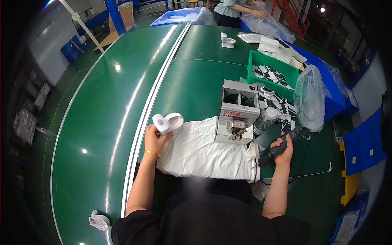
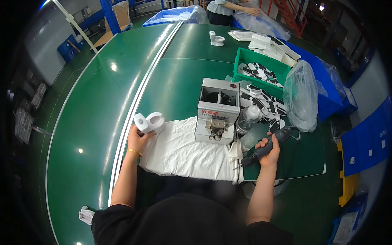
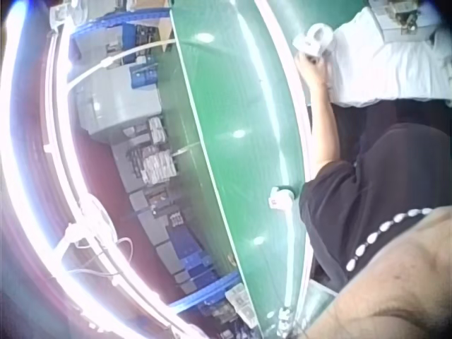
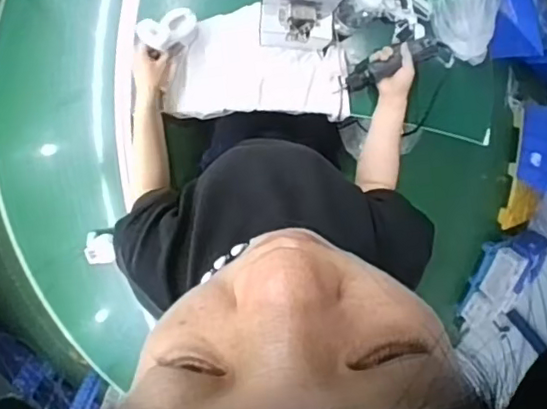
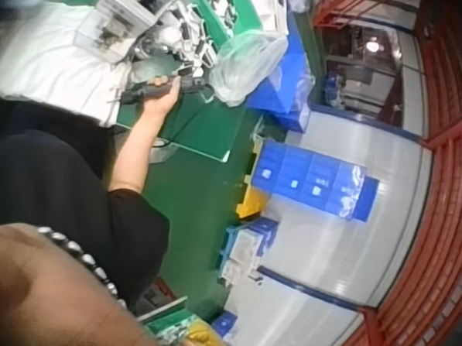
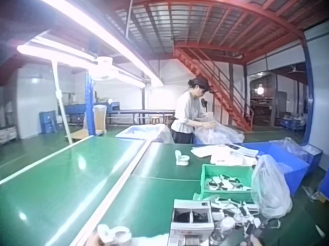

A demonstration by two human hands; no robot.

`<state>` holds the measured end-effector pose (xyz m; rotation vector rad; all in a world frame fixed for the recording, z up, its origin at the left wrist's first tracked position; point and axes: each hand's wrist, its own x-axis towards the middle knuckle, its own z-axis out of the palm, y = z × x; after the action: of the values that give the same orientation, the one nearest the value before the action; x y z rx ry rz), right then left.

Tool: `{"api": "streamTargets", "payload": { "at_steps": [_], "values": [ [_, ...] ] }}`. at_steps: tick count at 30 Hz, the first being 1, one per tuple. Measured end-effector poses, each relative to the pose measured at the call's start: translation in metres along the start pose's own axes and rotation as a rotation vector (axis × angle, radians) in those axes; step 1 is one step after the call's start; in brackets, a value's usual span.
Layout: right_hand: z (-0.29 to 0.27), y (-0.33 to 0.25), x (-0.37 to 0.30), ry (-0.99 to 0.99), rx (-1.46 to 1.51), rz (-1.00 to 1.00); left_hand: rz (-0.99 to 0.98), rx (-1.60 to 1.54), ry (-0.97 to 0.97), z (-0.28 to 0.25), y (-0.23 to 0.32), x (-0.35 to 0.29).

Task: Assembling electronic housings with a power screwdriver and organizing component crates in a factory environment.

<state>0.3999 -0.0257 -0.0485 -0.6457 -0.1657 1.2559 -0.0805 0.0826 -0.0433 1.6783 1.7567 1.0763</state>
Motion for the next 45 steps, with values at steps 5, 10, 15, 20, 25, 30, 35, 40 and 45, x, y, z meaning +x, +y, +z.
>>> {"api": "streamTargets", "payload": {
  "at_steps": [5,10,15,20,25,30,35,40,45],
  "values": [
    [0.004,0.001,-0.005,0.005,-0.028,-0.005,-0.082,0.116,0.028,0.01,-0.006,0.054],
    [0.004,-0.001,0.0,0.013,-0.024,-0.009,-0.017,0.074,-0.061,0.07,0.015,0.125],
    [0.0,0.001,0.0,-0.005,-0.024,-0.008,0.137,-0.007,-0.235,0.091,0.036,0.131],
    [0.003,-0.001,0.003,0.002,-0.07,0.03,0.06,-0.201,-0.295,0.059,0.007,0.086],
    [0.006,-0.017,-0.004,0.198,-0.214,-0.044,0.046,0.134,-0.405,-0.081,-0.001,-0.003],
    [-0.007,-0.049,0.01,0.456,-0.591,-0.328,-0.248,0.683,-0.151,-0.293,-0.104,-0.116],
    [-0.032,-0.07,0.03,0.616,-0.955,-0.571,-1.122,0.31,-0.087,-0.374,-0.152,-0.228],
    [-0.046,-0.073,0.035,0.732,-1.252,-0.577,-1.25,0.087,0.003,-0.347,-0.115,-0.209],
    [-0.051,-0.074,0.035,0.647,-1.247,-0.609,-0.886,0.053,-0.075,-0.374,-0.2,-0.192]
  ]
}}
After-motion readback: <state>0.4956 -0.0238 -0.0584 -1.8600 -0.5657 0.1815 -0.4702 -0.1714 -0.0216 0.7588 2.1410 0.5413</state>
